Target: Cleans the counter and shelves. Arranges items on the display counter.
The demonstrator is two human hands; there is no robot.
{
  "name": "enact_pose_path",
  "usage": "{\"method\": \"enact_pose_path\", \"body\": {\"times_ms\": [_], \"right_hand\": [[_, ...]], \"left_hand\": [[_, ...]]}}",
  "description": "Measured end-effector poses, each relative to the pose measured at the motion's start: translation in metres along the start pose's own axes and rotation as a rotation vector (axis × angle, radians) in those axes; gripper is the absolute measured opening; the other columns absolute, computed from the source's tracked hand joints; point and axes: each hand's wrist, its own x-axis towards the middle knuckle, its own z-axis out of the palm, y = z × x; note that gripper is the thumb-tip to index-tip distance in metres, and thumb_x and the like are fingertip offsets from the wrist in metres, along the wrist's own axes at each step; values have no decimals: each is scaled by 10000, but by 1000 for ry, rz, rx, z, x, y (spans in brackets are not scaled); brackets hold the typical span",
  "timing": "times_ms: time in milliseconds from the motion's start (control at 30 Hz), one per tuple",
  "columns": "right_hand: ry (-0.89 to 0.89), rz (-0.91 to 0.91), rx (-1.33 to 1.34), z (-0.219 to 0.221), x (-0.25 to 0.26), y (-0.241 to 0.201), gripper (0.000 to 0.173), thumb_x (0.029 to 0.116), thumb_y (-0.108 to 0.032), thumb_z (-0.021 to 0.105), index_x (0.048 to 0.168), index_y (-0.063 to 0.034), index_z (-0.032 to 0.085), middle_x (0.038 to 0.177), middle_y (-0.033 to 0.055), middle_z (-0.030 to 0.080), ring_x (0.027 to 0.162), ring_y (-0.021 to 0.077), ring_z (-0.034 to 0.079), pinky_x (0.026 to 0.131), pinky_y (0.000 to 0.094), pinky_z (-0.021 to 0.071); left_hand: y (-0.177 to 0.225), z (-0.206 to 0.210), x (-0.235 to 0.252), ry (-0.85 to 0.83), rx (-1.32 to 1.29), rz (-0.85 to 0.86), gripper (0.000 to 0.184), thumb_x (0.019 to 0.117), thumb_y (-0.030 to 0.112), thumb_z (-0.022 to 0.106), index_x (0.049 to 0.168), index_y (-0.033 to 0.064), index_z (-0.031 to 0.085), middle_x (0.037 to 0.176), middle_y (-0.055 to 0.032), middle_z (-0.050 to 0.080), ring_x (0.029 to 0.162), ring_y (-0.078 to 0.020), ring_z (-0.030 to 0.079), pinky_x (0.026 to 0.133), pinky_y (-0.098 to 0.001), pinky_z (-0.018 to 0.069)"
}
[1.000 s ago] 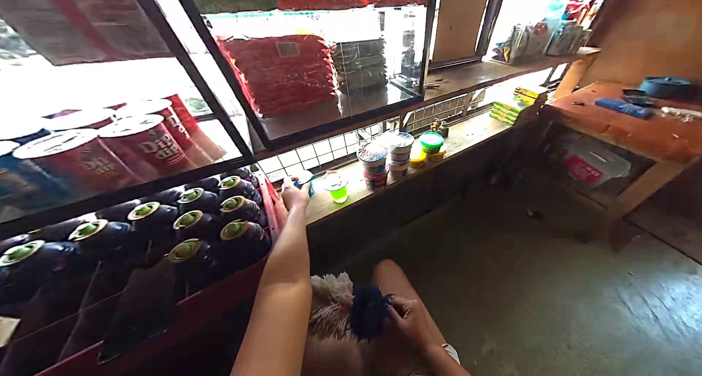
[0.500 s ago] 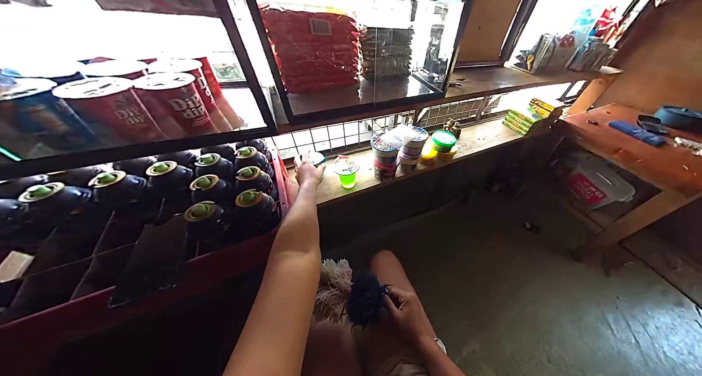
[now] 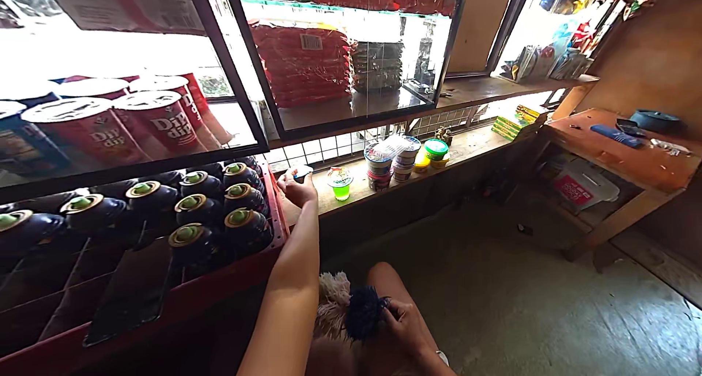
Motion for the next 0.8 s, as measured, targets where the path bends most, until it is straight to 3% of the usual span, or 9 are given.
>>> {"method": "enact_pose_path", "body": {"times_ms": [100, 233, 367, 433, 533, 633, 700, 800], "right_hand": [[16, 16, 53, 0, 1, 2, 277, 988, -259, 608, 903, -36, 750, 751, 40, 700, 693, 89, 650, 691, 342, 541], [19, 40, 101, -3, -1, -2, 267, 982, -244, 611, 892, -31, 745, 727, 21, 681, 661, 59, 615, 669, 308, 524], [32, 1, 106, -4, -3, -5, 253, 976, -235, 622, 915, -30, 758, 772, 23, 714, 702, 36, 645, 696, 272, 542], [88, 10, 147, -6, -3, -5, 241, 974, -201, 611, 901, -18, 751, 758, 18, 707, 698, 26, 640, 696, 251, 538], [194, 61, 262, -16, -2, -12, 245, 990, -133, 567, 830, -7, 705, 668, -22, 628, 611, 3, 563, 622, 219, 498], [282, 21, 352, -36, 3, -20, 229, 972, -101, 575, 793, -10, 685, 622, -60, 596, 554, -40, 512, 558, 173, 451], [241, -51, 460, -55, 7, -35, 199, 959, -120, 604, 797, -52, 696, 646, -82, 635, 583, -48, 559, 583, 159, 488], [-13, -145, 580, -77, 7, -60, 115, 894, -196, 705, 790, -197, 752, 687, -149, 694, 598, -84, 586, 576, 132, 496]], "left_hand": [[9, -9, -17, 89, -144, 58, 468, 889, 170, 779, 1289, -7, 613, 1399, -262, 515, 1289, -360, 524, 1073, -444, 445], [35, -50, -64, 70, -464, 253, 598, 890, 156, 764, 1355, -73, 465, 1378, -265, 490, 1228, -310, 537, 1008, -422, 483], [59, -120, -131, -42, -646, 323, 859, 822, 195, 826, 1505, 18, 336, 1360, -125, 513, 1173, -160, 579, 945, -326, 542], [59, -162, -164, -85, -654, 320, 903, 790, 188, 844, 1528, 7, 358, 1428, -134, 512, 1216, -157, 588, 982, -330, 551], [30, -209, -209, -166, -697, 245, 759, 798, 94, 796, 1428, -123, 432, 1392, -155, 570, 1209, -157, 619, 1003, -319, 555], [-9, -242, -248, -331, -716, -6, 714, 823, -3, 763, 1435, -118, 415, 1300, -120, 645, 1108, -138, 683, 934, -283, 593], [-29, -257, -264, -391, -572, -108, 825, 777, -1, 805, 1482, -92, 388, 1307, -146, 643, 1084, -138, 691, 916, -279, 593], [-38, -274, -277, -430, -411, -100, 1103, 735, 96, 873, 1583, -60, 185, 1376, -194, 591, 1160, -146, 663, 966, -291, 574]]}}
